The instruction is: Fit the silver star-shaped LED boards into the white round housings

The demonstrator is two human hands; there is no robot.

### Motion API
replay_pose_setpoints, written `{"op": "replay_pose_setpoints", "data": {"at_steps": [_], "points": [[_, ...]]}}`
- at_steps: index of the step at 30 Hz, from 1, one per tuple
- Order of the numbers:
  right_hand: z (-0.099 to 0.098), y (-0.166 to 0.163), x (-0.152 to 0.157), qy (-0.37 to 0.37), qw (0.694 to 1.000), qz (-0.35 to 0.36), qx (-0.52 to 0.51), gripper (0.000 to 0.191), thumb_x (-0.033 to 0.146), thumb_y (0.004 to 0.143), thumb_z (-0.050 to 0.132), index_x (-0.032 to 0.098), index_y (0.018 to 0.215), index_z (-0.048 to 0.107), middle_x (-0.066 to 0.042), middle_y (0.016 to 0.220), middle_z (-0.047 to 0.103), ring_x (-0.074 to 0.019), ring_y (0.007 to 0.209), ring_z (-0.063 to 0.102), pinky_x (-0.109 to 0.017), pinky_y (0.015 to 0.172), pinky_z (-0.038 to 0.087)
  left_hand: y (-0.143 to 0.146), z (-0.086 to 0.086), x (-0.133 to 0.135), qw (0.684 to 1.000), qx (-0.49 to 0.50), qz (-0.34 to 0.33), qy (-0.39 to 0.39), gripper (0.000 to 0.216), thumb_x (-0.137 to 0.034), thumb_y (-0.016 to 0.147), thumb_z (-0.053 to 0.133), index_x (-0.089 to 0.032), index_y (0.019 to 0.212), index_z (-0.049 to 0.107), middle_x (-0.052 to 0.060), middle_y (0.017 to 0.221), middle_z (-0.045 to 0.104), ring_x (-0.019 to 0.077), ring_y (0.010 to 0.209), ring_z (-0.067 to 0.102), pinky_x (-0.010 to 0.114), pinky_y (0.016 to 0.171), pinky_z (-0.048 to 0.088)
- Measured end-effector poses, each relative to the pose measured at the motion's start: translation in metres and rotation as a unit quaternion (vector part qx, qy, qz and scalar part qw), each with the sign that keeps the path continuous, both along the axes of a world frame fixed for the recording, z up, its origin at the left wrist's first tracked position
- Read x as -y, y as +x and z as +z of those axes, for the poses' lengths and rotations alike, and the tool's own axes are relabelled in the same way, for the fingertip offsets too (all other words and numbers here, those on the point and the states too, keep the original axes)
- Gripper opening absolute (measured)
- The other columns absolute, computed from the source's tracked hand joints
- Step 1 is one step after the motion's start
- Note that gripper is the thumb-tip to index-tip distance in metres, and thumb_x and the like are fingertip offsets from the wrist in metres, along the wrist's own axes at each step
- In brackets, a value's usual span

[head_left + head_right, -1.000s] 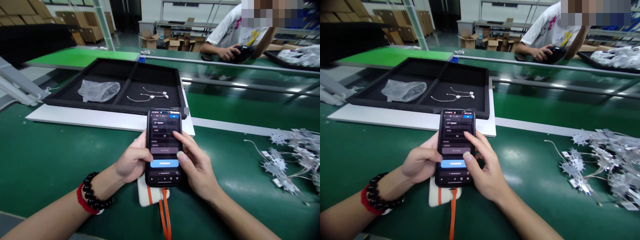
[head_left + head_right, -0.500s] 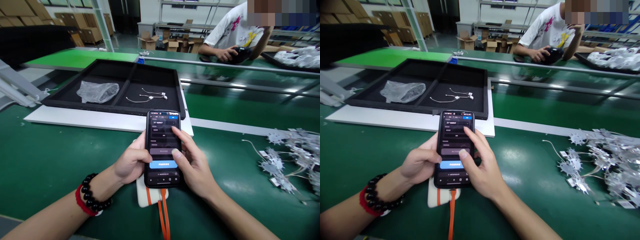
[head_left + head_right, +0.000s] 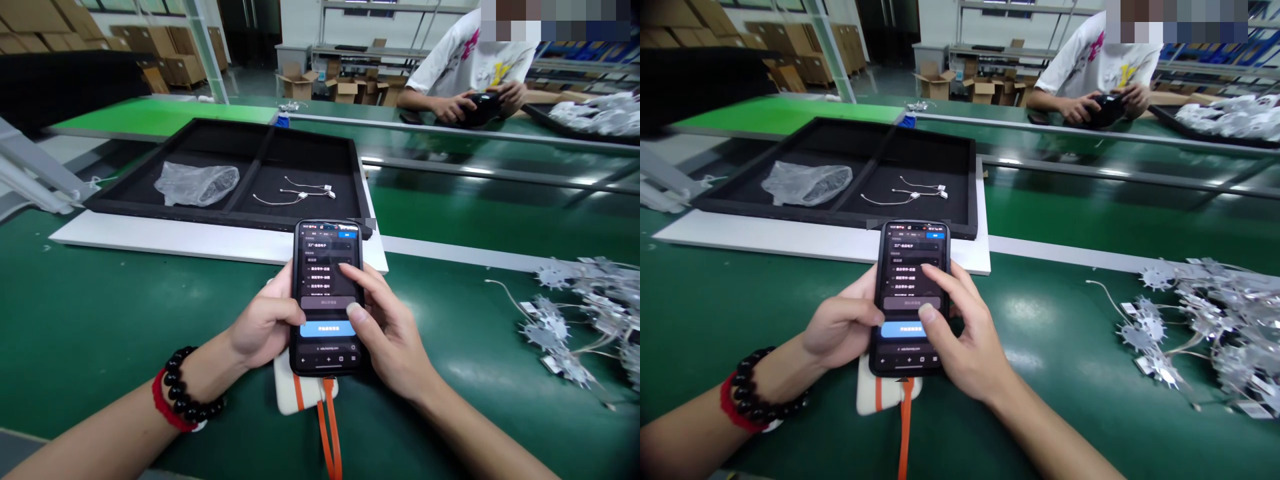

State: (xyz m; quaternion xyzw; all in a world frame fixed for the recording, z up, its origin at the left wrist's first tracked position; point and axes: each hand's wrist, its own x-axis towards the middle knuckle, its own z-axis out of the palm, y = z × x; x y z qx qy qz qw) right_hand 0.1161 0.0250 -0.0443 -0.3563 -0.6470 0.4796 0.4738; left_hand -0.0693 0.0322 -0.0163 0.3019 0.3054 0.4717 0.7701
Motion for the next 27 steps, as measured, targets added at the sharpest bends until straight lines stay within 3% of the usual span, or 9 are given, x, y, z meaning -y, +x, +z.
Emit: {"op": "replay_pose_setpoints", "data": {"at_steps": [5, 8, 13, 16, 21, 24, 27], "points": [[0.0001, 0.0009, -0.0003, 0.01, 0.999, -0.009, 0.034, 0.042, 0.04, 0.101, 0.063, 0.043, 0.142, 0.058, 0.0, 0.156, 0.045, -0.022, 0.143, 0.047, -0.043, 0.121, 0.039, -0.0002, -0.0002, 0.0007, 1.0, 0.005, 0.0, -0.002, 0.087, -0.003, 0.051, 0.064, -0.021, 0.136, 0.051, -0.001, 0.101, 0.075, 0.0193, 0.092, 0.069, 0.027, 0.07, 0.052], [0.0002, 0.0018, -0.0003, 0.012, 1.0, -0.003, 0.027, 0.044, 0.039, 0.101, 0.062, 0.044, 0.145, 0.056, 0.0, 0.158, 0.045, -0.0223, 0.144, 0.046, -0.044, 0.12, 0.04, 0.0002, 0.0001, 0.001, 1.0, 0.006, 0.001, -0.003, 0.082, -0.003, 0.052, 0.064, -0.021, 0.131, 0.054, -0.001, 0.1, 0.075, 0.0195, 0.091, 0.069, 0.029, 0.074, 0.053], [0.0, 0.0029, -0.0001, 0.032, 0.999, -0.01, 0.033, 0.034, 0.039, 0.101, 0.062, 0.04, 0.135, 0.067, 0.0, 0.155, 0.049, -0.0233, 0.142, 0.049, -0.043, 0.117, 0.044, 0.0007, -0.0004, 0.0011, 1.0, 0.008, 0.004, -0.004, 0.077, -0.002, 0.051, 0.064, -0.021, 0.125, 0.058, 0.0, 0.103, 0.075, 0.0234, 0.102, 0.069, 0.029, 0.075, 0.052], [0.0004, 0.0028, 0.0005, 0.003, 1.0, -0.014, 0.021, 0.046, 0.039, 0.103, 0.06, 0.044, 0.148, 0.052, 0.0, 0.156, 0.049, -0.0222, 0.138, 0.053, -0.039, 0.104, 0.055, 0.0001, -0.0007, 0.0012, 1.0, 0.008, 0.003, -0.006, 0.075, -0.002, 0.051, 0.064, -0.021, 0.124, 0.059, 0.0, 0.104, 0.075, 0.0252, 0.108, 0.068, 0.03, 0.077, 0.053], [0.0014, 0.0019, -0.0002, 0.022, 0.999, -0.017, 0.03, 0.036, 0.037, 0.102, 0.06, 0.039, 0.138, 0.063, 0.0, 0.156, 0.049, -0.022, 0.142, 0.05, -0.039, 0.113, 0.049, -0.0004, -0.0009, 0.0002, 1.0, 0.01, -0.001, -0.005, 0.073, -0.002, 0.051, 0.065, -0.022, 0.121, 0.06, -0.001, 0.102, 0.075, 0.0248, 0.108, 0.068, 0.029, 0.079, 0.053], [0.0012, 0.0008, -0.0009, 0.01, 1.0, -0.011, 0.019, 0.041, 0.037, 0.103, 0.059, 0.041, 0.143, 0.058, 0.0, 0.156, 0.048, -0.0214, 0.143, 0.048, -0.035, 0.106, 0.054, -0.0002, -0.0007, 0.0001, 1.0, 0.01, 0.001, -0.004, 0.071, -0.002, 0.051, 0.065, -0.023, 0.119, 0.061, -0.001, 0.102, 0.075, 0.0238, 0.106, 0.068, 0.027, 0.073, 0.052], [0.0007, -0.0006, -0.0012, 0.015, 1.0, -0.009, 0.018, 0.044, 0.037, 0.102, 0.061, 0.043, 0.145, 0.055, 0.001, 0.157, 0.046, -0.0216, 0.145, 0.045, -0.039, 0.114, 0.047, -0.0005, -0.0001, 0.0005, 1.0, 0.009, 0.002, -0.003, 0.072, -0.002, 0.052, 0.065, -0.023, 0.121, 0.061, -0.001, 0.102, 0.075, 0.0213, 0.1, 0.069, 0.026, 0.072, 0.051]]}}
